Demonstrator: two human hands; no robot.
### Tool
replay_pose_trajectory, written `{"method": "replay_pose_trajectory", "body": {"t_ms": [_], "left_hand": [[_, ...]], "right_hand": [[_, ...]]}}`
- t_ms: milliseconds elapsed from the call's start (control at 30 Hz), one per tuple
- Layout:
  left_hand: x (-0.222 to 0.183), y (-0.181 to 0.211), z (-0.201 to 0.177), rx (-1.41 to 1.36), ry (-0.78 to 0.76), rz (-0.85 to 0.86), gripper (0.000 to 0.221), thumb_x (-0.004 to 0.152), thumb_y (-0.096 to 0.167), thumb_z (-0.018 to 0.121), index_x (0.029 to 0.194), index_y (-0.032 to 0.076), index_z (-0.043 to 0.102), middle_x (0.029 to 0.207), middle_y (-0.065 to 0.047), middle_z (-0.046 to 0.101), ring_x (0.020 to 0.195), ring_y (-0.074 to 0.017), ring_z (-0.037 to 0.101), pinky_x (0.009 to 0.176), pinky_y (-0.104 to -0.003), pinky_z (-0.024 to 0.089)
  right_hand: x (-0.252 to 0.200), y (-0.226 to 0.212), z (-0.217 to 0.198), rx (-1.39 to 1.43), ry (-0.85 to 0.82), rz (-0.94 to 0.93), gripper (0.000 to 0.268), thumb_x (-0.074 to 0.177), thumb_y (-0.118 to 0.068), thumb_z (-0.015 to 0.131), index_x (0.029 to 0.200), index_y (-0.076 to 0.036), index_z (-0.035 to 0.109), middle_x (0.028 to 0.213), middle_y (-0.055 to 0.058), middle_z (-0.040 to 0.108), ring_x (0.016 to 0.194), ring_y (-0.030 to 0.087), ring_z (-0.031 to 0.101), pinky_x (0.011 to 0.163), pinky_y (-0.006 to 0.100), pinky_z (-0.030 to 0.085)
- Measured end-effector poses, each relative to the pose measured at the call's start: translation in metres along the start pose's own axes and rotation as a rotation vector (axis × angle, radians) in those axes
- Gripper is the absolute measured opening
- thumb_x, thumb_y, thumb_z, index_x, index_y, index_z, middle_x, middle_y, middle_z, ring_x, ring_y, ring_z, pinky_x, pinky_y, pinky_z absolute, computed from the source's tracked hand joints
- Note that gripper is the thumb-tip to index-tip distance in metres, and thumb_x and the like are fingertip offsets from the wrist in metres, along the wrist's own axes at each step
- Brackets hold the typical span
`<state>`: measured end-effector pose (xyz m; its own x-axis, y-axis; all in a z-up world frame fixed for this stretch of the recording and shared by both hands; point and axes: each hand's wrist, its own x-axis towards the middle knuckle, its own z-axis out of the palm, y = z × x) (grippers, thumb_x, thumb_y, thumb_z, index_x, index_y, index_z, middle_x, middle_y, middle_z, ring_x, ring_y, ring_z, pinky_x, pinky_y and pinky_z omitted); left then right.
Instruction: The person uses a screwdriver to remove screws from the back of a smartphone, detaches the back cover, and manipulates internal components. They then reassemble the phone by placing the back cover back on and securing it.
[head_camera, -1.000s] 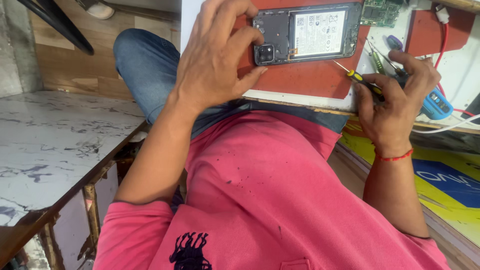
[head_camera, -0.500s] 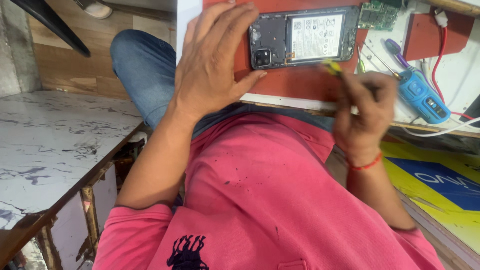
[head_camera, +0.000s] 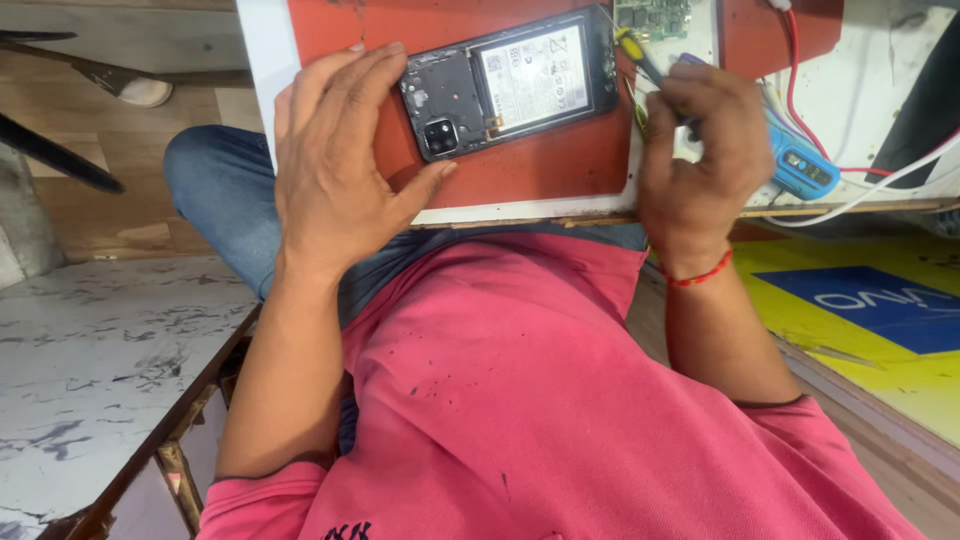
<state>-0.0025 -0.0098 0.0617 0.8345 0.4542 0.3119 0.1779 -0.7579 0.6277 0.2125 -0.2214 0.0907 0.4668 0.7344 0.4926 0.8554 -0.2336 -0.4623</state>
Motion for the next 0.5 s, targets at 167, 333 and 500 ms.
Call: {"method": "replay_pose_trajectory", "body": {"t_ms": [167,333,500], "left_hand": [[-0.003,0.001,0.002,0.044,-0.005,0.019,0.075,0.081,0.024,0.095,0.142,0.003,0.055,0.148,-0.011,0.057,0.143,-0.0332,0.048,0.12,-0.047,0.037],[0.004,0.006,-0.001,0.087,-0.018,0.018,0.076,0.081,0.031,0.097,0.14,0.003,0.058,0.148,-0.009,0.057,0.139,-0.0306,0.048,0.121,-0.046,0.036],[0.009,0.008,-0.001,0.071,-0.024,0.003,0.089,0.067,0.042,0.101,0.136,0.002,0.061,0.139,-0.011,0.062,0.127,-0.0334,0.053,0.109,-0.047,0.037]], "right_hand": [[-0.026,0.013,-0.012,-0.023,-0.046,0.108,0.019,0.102,0.011,0.077,0.111,-0.001,0.066,0.11,0.014,0.07,0.086,0.023,0.065,0.07,0.03,0.051],[-0.025,0.016,-0.018,0.047,0.07,0.054,0.019,0.101,0.013,0.072,0.114,0.004,0.062,0.113,0.016,0.069,0.097,0.026,0.069,0.079,0.033,0.056],[0.003,0.024,-0.037,0.25,-0.065,0.187,0.007,0.115,0.014,0.064,0.119,0.009,0.061,0.112,0.016,0.07,0.09,0.016,0.07,0.079,0.025,0.057]]}}
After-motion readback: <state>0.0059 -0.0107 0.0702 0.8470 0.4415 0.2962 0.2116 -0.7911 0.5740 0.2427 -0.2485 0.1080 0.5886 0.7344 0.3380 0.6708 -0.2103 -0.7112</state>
